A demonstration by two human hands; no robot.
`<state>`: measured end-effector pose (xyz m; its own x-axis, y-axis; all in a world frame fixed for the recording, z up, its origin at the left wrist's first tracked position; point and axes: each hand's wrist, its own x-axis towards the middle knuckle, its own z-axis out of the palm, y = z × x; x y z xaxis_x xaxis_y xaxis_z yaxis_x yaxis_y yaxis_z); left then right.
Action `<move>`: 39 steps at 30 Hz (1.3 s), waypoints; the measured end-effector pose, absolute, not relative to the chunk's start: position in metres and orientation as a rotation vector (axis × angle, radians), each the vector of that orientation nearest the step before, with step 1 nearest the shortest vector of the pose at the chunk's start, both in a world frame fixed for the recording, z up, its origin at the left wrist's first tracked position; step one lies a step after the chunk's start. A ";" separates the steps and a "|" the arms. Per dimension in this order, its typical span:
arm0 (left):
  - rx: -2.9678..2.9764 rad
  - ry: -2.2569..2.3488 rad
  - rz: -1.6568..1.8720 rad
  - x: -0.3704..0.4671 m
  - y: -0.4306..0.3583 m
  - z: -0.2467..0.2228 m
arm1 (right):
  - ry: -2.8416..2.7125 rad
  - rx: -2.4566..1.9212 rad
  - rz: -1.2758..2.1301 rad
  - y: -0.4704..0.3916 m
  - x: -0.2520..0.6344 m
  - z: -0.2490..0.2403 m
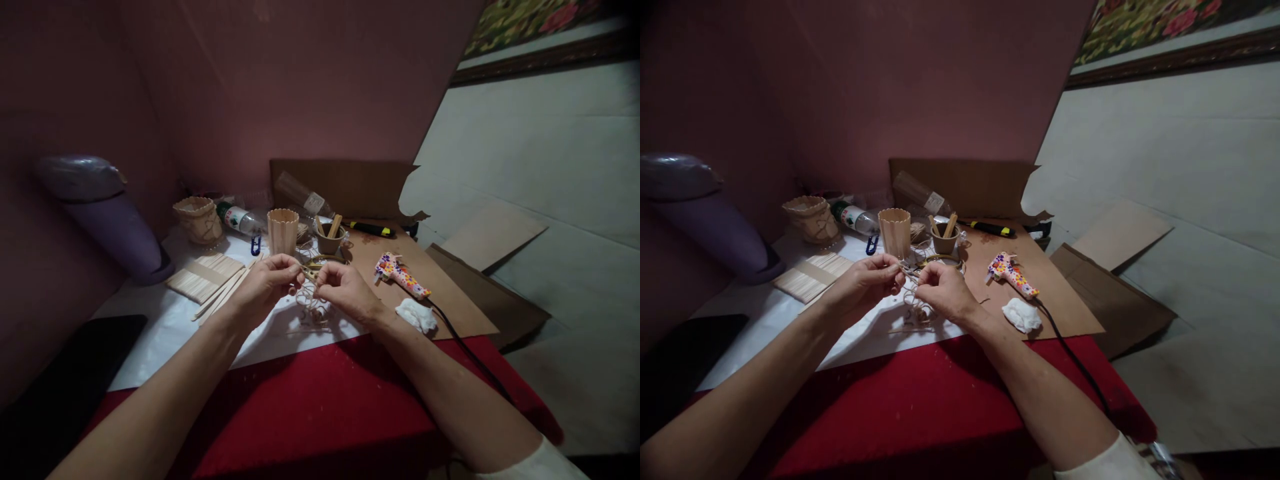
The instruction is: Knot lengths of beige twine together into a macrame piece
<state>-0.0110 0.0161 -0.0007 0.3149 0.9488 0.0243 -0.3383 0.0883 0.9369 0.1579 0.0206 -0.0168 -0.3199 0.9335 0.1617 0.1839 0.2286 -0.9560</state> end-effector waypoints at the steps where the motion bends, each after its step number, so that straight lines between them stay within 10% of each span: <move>1: 1.016 0.702 1.111 -0.013 0.017 0.001 | -1.733 -1.094 1.067 0.021 0.159 -0.017; 10: 0.875 0.672 1.072 -0.035 0.019 0.026 | -1.831 -1.594 0.166 0.038 0.193 -0.002; 17: 1.002 0.866 1.082 -0.029 0.021 0.017 | -1.715 -0.781 1.290 0.027 0.210 0.032; 39: 1.040 0.931 1.088 -0.001 0.007 0.002 | -1.434 -0.904 1.270 0.011 0.148 -0.008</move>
<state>-0.0012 0.0067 0.0020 0.2157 0.9729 -0.0826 -0.2323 0.1333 0.9635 0.1479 0.0111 -0.0083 -0.2436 0.9513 0.1888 -0.0723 0.1763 -0.9817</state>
